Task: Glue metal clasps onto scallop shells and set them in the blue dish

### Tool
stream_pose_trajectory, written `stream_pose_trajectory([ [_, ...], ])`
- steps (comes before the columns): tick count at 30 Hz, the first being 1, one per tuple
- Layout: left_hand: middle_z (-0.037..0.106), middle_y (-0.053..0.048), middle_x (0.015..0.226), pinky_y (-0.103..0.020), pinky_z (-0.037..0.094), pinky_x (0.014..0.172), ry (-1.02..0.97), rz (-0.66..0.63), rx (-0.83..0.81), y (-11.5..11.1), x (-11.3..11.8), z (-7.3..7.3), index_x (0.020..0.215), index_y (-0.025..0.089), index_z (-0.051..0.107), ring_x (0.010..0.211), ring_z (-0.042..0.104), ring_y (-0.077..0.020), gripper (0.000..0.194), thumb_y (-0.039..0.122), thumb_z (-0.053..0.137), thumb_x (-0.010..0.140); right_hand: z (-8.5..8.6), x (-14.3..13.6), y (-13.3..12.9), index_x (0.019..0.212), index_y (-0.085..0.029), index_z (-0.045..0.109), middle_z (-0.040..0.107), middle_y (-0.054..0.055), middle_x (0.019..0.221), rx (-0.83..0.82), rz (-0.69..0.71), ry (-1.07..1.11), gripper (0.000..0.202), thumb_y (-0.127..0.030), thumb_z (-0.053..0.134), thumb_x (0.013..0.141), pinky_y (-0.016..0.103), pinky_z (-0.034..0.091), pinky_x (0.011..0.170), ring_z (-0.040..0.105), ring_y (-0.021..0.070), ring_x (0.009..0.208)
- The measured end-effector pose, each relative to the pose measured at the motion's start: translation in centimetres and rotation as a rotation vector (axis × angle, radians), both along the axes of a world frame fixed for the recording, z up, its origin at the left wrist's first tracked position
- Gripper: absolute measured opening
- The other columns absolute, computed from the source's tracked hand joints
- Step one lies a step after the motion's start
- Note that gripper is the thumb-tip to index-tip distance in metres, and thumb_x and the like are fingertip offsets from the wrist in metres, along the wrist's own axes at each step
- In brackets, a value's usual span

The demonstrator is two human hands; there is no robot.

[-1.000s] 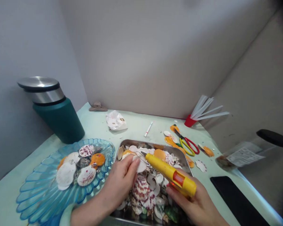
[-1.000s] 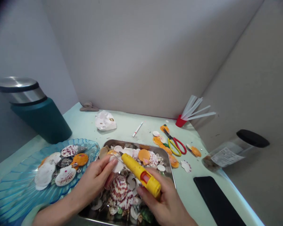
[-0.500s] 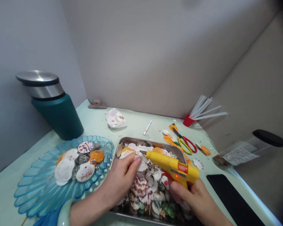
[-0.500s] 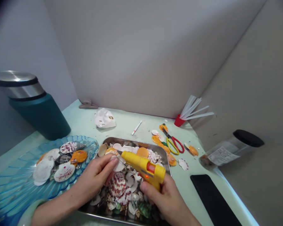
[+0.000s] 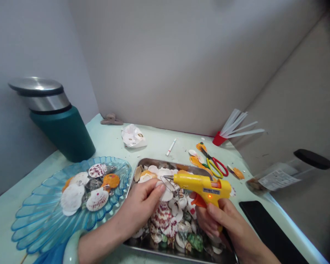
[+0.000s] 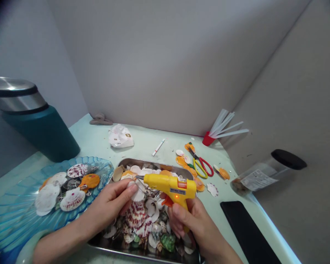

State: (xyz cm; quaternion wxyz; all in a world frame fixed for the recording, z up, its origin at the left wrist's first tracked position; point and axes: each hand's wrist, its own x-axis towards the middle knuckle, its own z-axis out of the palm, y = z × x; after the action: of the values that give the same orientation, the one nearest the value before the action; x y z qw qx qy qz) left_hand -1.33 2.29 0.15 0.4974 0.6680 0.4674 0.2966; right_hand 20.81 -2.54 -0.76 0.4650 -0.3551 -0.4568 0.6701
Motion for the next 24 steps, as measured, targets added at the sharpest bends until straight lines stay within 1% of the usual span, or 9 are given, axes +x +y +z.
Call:
stream_pose_trajectory([
  [5,0.038,0.007,0.047,-0.025,0.026,0.048,-0.027,-0.005,-0.022,-0.11,0.01,0.20,0.057,0.021,0.038,0.046,0.034,-0.0101,0.041,0.046,0.042,0.090,0.00,-0.02,0.17,0.059,-0.017,0.048,0.034,-0.008,0.048,-0.038,0.046,0.086,0.039,-0.043,0.063,0.083,0.019,0.027,0.040,0.027,0.0042,0.038],
  [6,0.038,0.007,0.047,-0.024,0.026,0.048,-0.034,-0.004,-0.029,-0.11,0.01,0.21,0.057,0.021,0.038,0.046,0.034,-0.0100,0.041,0.045,0.042,0.090,0.00,0.00,0.17,0.061,-0.017,0.050,0.034,-0.008,0.048,-0.046,0.049,0.088,0.037,-0.043,0.063,0.083,0.019,0.028,0.040,0.027,0.0043,0.038],
  [8,0.038,0.008,0.047,-0.024,0.025,0.048,-0.056,-0.007,-0.045,-0.10,0.02,0.22,0.057,0.021,0.038,0.046,0.033,-0.0098,0.041,0.045,0.043,0.090,0.03,0.05,0.12,0.073,-0.016,0.057,0.035,-0.009,0.049,-0.061,0.043,0.095,0.029,-0.042,0.063,0.083,0.019,0.028,0.040,0.026,0.0047,0.038],
  [10,0.038,0.008,0.047,-0.024,0.025,0.048,-0.084,-0.019,-0.062,-0.10,0.03,0.24,0.058,0.021,0.038,0.046,0.033,-0.0097,0.040,0.045,0.044,0.089,0.12,0.07,0.04,0.083,-0.015,0.061,0.035,-0.009,0.049,-0.073,0.047,0.108,0.027,-0.043,0.063,0.083,0.019,0.028,0.039,0.025,0.0048,0.038],
  [14,0.038,0.008,0.047,-0.024,0.025,0.047,-0.126,-0.044,-0.100,-0.16,0.06,0.43,0.058,0.021,0.039,0.046,0.033,-0.0096,0.040,0.046,0.044,0.088,0.34,0.03,0.01,0.075,-0.015,0.062,0.032,-0.009,0.048,-0.082,0.061,0.144,0.028,-0.041,0.063,0.084,0.019,0.027,0.039,0.024,0.0043,0.038],
  [20,0.041,0.007,0.048,-0.023,0.025,0.047,-0.183,-0.046,-0.140,-0.22,-0.06,0.43,0.059,0.020,0.041,0.047,0.034,-0.0092,0.040,0.048,0.046,0.088,0.21,0.01,0.15,0.090,-0.015,0.064,0.032,-0.009,0.048,-0.090,0.053,0.175,0.025,-0.040,0.064,0.084,0.018,0.027,0.039,0.023,0.0050,0.038],
  [23,0.041,0.007,0.049,-0.023,0.024,0.045,-0.212,-0.063,-0.165,-0.18,-0.16,0.18,0.061,0.020,0.042,0.046,0.033,-0.0086,0.039,0.048,0.046,0.088,0.08,0.13,0.10,0.091,-0.016,0.064,0.033,-0.009,0.048,-0.084,0.060,0.177,0.024,-0.039,0.063,0.084,0.018,0.028,0.039,0.023,0.0048,0.038],
  [24,0.041,0.007,0.049,-0.023,0.024,0.045,-0.214,-0.068,-0.172,-0.16,-0.19,0.09,0.061,0.020,0.043,0.046,0.033,-0.0084,0.040,0.048,0.046,0.089,0.04,0.17,0.08,0.088,-0.015,0.064,0.033,-0.009,0.048,-0.080,0.063,0.173,0.024,-0.039,0.062,0.085,0.018,0.028,0.039,0.023,0.0047,0.038],
])
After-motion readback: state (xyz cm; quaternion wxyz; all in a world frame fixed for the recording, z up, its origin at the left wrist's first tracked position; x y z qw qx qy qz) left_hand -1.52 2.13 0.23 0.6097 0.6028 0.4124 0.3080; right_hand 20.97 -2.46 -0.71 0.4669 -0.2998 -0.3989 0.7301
